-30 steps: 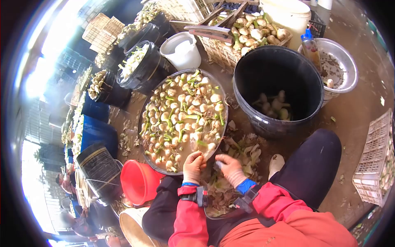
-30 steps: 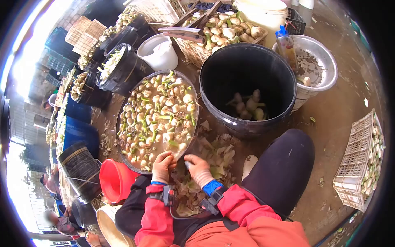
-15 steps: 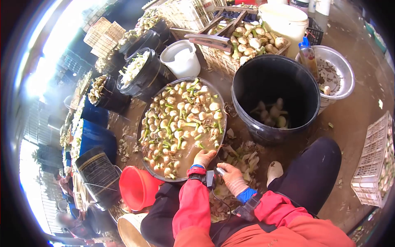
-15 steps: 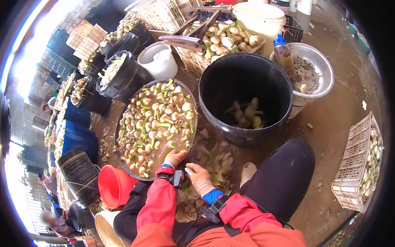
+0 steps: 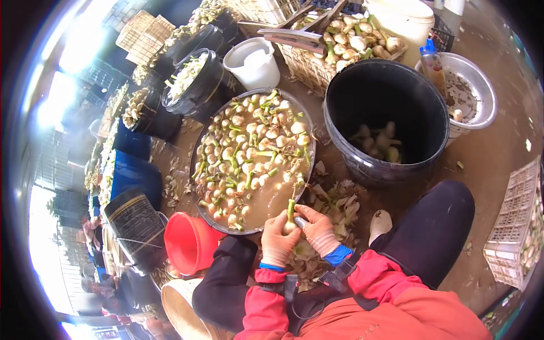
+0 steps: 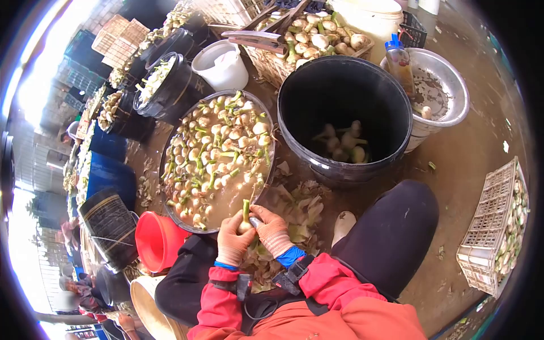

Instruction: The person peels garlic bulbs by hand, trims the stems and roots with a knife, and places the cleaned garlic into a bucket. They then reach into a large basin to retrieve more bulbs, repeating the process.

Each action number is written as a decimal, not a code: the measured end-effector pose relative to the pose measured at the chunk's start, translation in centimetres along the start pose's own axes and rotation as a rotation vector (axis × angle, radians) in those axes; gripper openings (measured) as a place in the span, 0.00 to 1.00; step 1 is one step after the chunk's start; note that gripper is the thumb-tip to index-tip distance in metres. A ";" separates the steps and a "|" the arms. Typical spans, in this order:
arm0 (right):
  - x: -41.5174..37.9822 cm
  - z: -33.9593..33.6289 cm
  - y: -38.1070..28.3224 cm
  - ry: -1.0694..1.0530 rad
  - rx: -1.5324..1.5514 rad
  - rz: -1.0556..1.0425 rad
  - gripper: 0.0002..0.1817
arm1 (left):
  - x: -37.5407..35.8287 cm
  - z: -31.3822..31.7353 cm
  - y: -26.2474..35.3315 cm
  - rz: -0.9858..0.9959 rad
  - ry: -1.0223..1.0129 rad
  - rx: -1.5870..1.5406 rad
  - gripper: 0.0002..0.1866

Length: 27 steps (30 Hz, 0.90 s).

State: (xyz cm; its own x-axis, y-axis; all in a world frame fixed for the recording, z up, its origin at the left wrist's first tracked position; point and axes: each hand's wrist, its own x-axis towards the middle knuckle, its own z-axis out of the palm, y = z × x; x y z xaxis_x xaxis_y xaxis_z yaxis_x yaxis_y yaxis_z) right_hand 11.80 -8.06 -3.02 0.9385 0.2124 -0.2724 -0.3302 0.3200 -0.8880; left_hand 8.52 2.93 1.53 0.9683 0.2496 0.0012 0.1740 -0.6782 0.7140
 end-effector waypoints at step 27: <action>-3.4 1.0 -2.6 -0.458 0.244 0.242 0.16 | -7.3 -1.0 -1.6 -0.651 0.081 -1.655 0.25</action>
State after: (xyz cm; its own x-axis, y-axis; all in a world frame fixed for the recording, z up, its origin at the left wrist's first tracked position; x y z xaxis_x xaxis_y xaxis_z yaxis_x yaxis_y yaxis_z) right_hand 9.32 -8.66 0.59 0.7116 0.6671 -0.2207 -0.5950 0.4050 -0.6942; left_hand 0.96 2.88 1.10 0.8039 0.2324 -0.5475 0.0950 0.8585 0.5040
